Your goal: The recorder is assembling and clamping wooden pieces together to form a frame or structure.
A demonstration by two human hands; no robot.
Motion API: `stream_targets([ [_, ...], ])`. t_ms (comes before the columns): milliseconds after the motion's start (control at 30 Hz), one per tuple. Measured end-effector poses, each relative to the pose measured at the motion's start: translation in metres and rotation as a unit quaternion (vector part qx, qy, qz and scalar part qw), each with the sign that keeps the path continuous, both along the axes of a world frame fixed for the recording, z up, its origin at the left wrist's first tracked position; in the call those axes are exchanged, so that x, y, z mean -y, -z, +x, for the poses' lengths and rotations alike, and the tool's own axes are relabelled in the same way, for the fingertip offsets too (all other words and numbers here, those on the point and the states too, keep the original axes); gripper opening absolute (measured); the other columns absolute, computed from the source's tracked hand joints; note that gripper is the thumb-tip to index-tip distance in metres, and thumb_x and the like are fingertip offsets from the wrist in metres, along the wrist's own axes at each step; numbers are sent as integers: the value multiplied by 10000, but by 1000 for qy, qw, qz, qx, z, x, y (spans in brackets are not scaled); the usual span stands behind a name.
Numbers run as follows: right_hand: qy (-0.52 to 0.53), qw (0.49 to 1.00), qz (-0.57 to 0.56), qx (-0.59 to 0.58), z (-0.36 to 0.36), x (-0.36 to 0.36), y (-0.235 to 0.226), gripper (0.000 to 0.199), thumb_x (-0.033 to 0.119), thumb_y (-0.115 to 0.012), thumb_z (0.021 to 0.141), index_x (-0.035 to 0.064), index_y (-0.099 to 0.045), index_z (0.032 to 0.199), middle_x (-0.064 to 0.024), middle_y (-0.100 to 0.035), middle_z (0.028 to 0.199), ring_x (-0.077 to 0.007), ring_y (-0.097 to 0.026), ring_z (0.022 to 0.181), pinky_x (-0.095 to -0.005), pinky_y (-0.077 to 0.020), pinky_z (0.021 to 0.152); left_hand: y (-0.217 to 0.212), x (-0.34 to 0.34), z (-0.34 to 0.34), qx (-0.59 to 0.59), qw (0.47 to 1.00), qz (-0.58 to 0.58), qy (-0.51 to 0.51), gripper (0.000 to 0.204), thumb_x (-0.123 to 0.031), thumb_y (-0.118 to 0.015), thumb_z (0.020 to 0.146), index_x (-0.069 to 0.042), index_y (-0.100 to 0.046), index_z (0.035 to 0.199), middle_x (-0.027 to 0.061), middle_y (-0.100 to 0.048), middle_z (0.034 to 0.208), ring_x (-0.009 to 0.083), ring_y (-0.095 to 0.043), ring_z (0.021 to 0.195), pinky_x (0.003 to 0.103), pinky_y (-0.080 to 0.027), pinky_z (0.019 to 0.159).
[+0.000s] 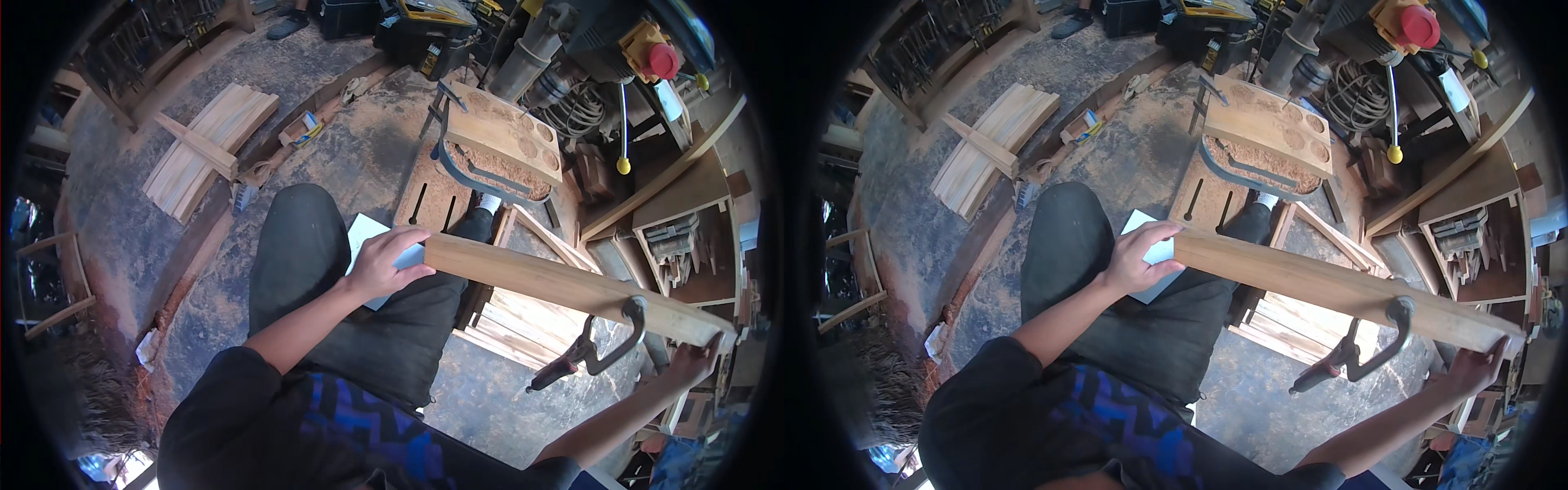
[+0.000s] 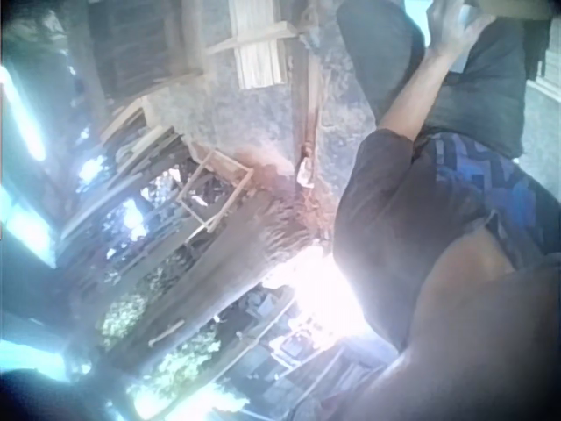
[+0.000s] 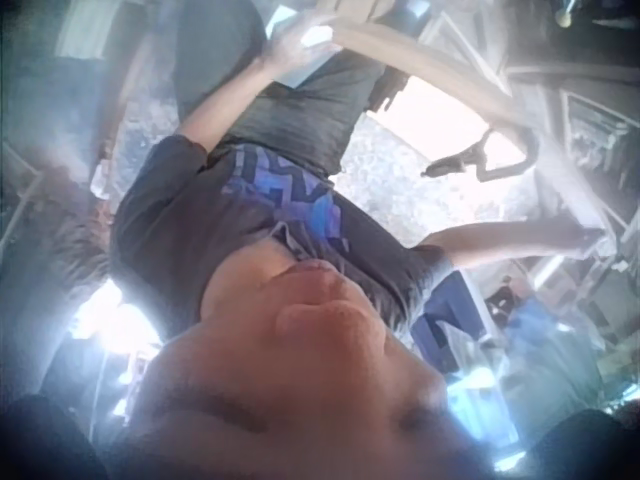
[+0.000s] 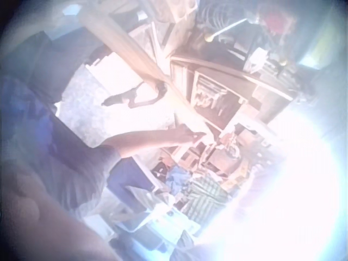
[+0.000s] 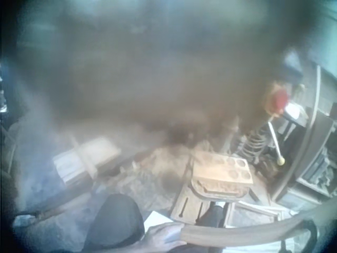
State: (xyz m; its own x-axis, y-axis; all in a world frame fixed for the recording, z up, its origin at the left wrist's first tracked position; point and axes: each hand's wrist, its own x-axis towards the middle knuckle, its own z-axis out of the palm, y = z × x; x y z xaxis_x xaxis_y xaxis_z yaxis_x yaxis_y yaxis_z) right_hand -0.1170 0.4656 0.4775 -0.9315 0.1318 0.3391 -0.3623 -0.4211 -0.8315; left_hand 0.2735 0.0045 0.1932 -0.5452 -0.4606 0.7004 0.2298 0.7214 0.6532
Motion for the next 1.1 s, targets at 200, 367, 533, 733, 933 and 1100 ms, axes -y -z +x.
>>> stream_targets([
  [200,-151,988,-19,16,-13,-72,93,341,301,-570,1027,24,-635,1215,-144,-721,1136,-249,-712,1002,-447,-586,908,-51,-34,-36,-174,927,311,114,517,-194,-785,887,41,-607,1312,189,-638,1305,249,-684,1108,364,-572,967],
  [367,-103,969,-42,221,-19,-127,235,369,343,-566,1029,8,-639,1165,-168,-738,988,-249,-731,899,-421,-633,768,-85,-48,-50,-238,942,233,36,400,-149,-859,789,27,-735,1127,203,-713,1155,266,-704,1046,326,-557,877],
  [533,-172,931,-138,292,36,-71,337,405,382,-542,1032,3,-622,1152,-158,-723,1033,-277,-720,946,-423,-634,824,-92,-50,-42,-225,961,156,32,377,-129,-860,786,-8,-738,1122,207,-694,1161,271,-691,1050,324,-553,852],
  [733,-240,910,-147,304,42,-68,369,401,382,-530,1034,13,-614,1166,-152,-713,1092,-285,-711,987,-438,-627,859,-96,-56,-37,-213,917,313,125,327,-139,-826,836,-16,-728,1123,156,-643,1184,236,-677,1035,320,-566,913],
  [933,35,959,-120,253,20,-60,306,385,329,-578,1008,-3,-589,1203,-194,-679,1169,-252,-700,1031,-429,-599,914,-49,-26,-25,-151,923,344,90,380,-45,-634,960,38,-585,1327,175,-578,1352,221,-633,1164,331,-505,1018],
  [1100,22,999,-45,7,74,89,107,412,228,-612,1001,-52,-588,1304,-135,-659,1242,-236,-661,1097,-382,-501,1012,44,5,-12,53,755,649,81,526,-315,-535,1022,2,-500,1440,169,-472,1511,205,-460,1387,365,-345,1147],
])
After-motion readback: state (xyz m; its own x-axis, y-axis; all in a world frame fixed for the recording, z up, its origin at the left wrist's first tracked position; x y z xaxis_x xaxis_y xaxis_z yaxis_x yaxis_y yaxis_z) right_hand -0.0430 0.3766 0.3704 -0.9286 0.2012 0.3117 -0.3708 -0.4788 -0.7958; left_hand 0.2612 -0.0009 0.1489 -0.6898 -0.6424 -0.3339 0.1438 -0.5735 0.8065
